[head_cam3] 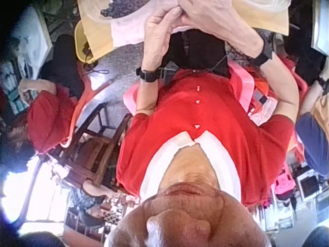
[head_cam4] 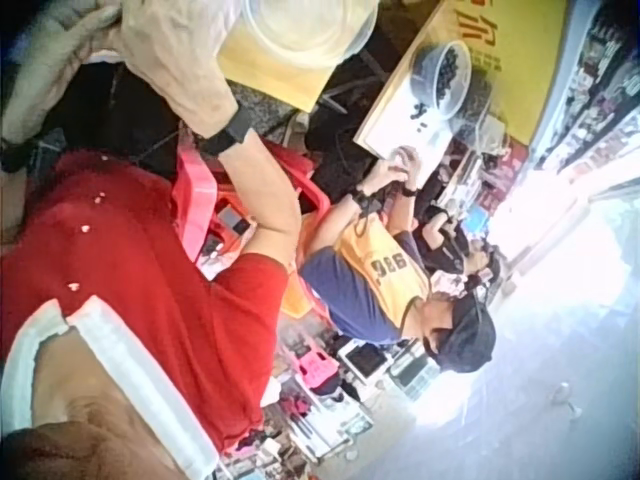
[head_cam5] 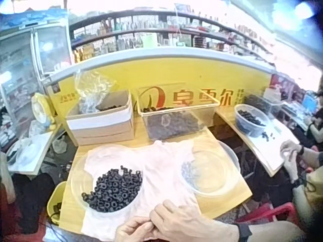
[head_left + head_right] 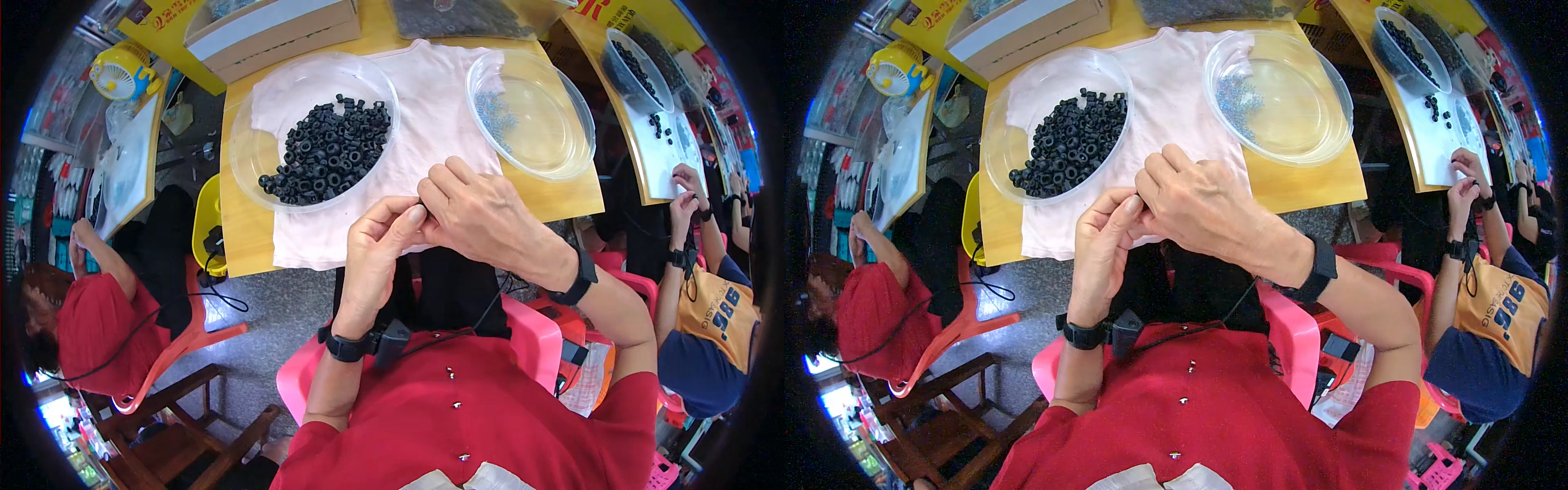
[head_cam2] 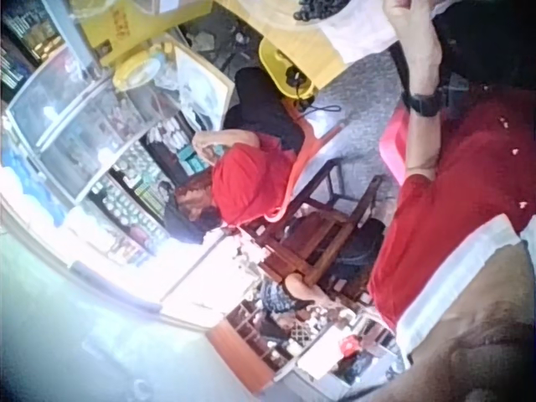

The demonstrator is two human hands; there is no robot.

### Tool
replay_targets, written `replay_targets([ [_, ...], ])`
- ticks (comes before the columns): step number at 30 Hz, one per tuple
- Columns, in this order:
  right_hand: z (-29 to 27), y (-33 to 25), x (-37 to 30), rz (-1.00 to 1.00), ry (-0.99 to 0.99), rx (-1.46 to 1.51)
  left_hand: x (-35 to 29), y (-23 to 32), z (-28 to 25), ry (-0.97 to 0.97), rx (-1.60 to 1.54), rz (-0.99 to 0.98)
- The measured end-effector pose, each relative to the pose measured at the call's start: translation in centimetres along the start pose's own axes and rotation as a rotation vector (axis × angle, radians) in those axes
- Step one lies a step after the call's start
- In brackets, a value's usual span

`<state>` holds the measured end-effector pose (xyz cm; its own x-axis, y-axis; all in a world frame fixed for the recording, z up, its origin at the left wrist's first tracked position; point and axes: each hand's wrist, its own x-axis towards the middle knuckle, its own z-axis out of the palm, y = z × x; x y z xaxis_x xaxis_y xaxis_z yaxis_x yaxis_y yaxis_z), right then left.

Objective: The person picks up a black plastic component and a small metal spring, inserts the spring into the component, and places the assembled unit into a container, repeating the process.

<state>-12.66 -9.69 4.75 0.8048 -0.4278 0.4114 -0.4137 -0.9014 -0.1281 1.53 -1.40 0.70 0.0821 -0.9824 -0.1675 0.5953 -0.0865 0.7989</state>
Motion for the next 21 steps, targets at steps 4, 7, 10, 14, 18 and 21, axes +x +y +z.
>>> replay_targets([
  [4, -0.1, 0.0, -0.2, -0.037, -0.080, -0.040, -0.6, 0.2, 0.4, -0.054, 0.058, -0.054],
  [7, 0.6, -0.3, -1.0, -0.052, -0.124, -0.075, -1.2, -0.6, 0.4, -0.047, 0.035, -0.072],
  [10, 1.2, -0.9, -1.9, -0.084, -0.115, -0.043, -1.8, -1.5, -0.1, -0.029, 0.013, -0.097],
  [14, 0.3, -0.9, -1.2, -0.057, -0.117, -0.053, -1.4, -0.2, 0.3, -0.050, 0.054, -0.101],
  [18, -2.4, 1.4, 2.2, 0.098, -0.018, 0.050, 0.7, 2.8, 1.4, 0.019, 0.313, 0.129],
  [21, -5.6, 5.8, 5.7, 0.240, 0.003, -0.059, 2.1, 5.4, 0.0, 0.164, 0.895, 0.436],
])
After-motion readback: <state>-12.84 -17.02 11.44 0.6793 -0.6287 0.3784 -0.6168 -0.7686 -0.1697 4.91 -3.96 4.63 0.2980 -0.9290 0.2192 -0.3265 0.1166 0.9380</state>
